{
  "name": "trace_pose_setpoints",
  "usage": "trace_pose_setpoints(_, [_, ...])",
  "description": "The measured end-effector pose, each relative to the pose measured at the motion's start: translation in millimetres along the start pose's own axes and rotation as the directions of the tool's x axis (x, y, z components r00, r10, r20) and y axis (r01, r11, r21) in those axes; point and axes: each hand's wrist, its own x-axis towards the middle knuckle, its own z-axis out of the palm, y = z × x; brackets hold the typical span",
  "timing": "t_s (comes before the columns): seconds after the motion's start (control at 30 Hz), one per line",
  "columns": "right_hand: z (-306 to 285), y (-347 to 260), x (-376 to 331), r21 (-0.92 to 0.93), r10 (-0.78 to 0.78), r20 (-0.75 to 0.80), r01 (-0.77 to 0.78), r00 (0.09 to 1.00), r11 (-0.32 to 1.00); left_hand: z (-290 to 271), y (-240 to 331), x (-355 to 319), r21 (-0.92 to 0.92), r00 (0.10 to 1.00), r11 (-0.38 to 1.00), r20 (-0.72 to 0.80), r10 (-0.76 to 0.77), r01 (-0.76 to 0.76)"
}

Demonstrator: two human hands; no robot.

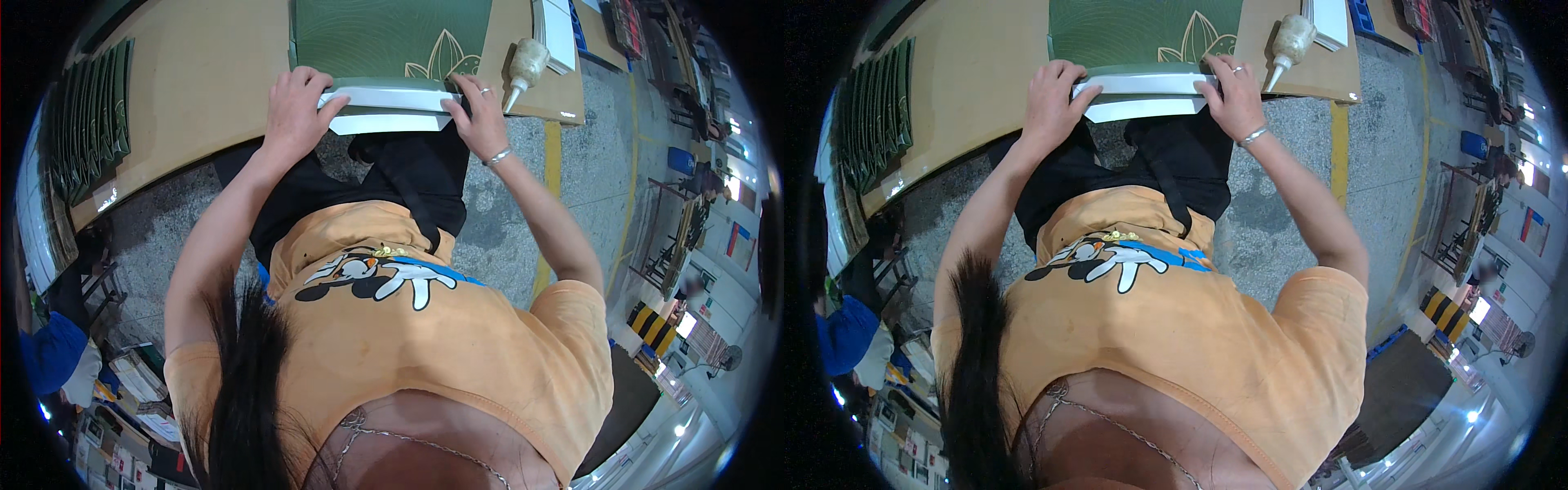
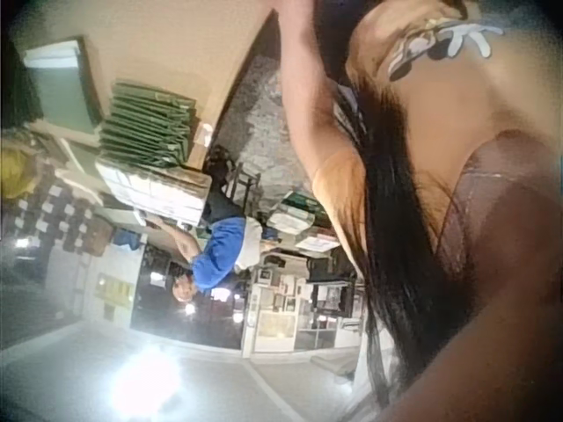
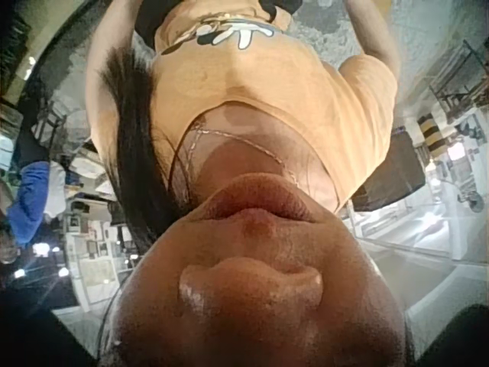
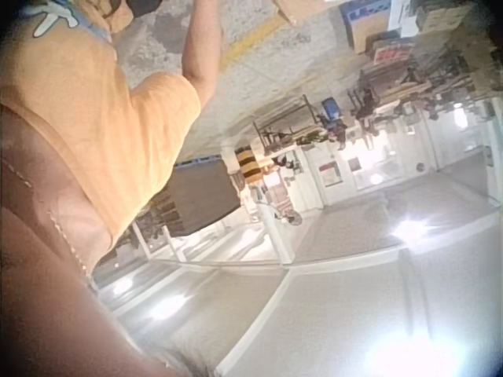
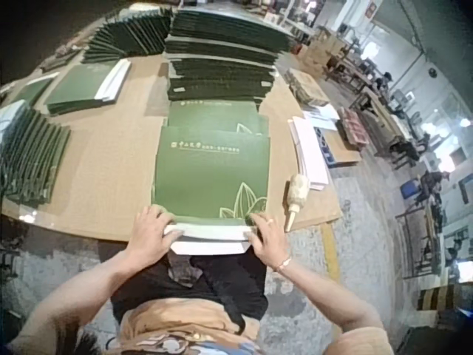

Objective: Recorder applies glue to white cardboard inserts and places them into green outer boxes to assemble a finished packaging product.

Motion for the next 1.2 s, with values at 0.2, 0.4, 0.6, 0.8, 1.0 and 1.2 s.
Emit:
trace_pose_setpoints(0.2, [29.3, -16.4, 10.7, -0.113, 0.227, -0.295, -0.270, 0.928, 0.956, 16.9, 12.2, 3.5, 0.076, 0.987, 0.993, -0.137, -0.080, 0.091])
trace_pose_setpoints(0.4, [26.0, -25.1, 9.1, -0.113, 0.371, -0.217, -0.401, 0.903, 0.909, 24.1, 13.9, -5.1, 0.092, 0.974, 0.984, -0.187, -0.131, 0.150])
trace_pose_setpoints(0.6, [26.0, -22.2, 20.5, -0.163, 0.470, -0.192, -0.500, 0.862, 0.850, 24.0, 17.8, -5.0, 0.088, 0.972, 0.980, -0.168, -0.164, 0.180])
trace_pose_setpoints(0.8, [21.2, -21.6, 16.2, -0.199, 0.476, -0.225, -0.518, 0.850, 0.832, 37.8, 21.8, -9.9, 0.094, 0.955, 0.981, -0.261, -0.142, 0.172])
trace_pose_setpoints(1.0, [18.2, -39.6, 22.6, -0.223, 0.443, -0.300, -0.513, 0.845, 0.829, 41.1, 9.2, -8.9, 0.076, 0.941, 0.988, -0.320, -0.107, 0.138])
trace_pose_setpoints(1.2, [-34.1, -41.2, 51.5, 0.136, 0.554, -0.022, -0.546, 0.832, 0.826, 18.4, 1.6, -9.2, -0.208, 0.936, 0.970, -0.299, -0.187, 0.127])
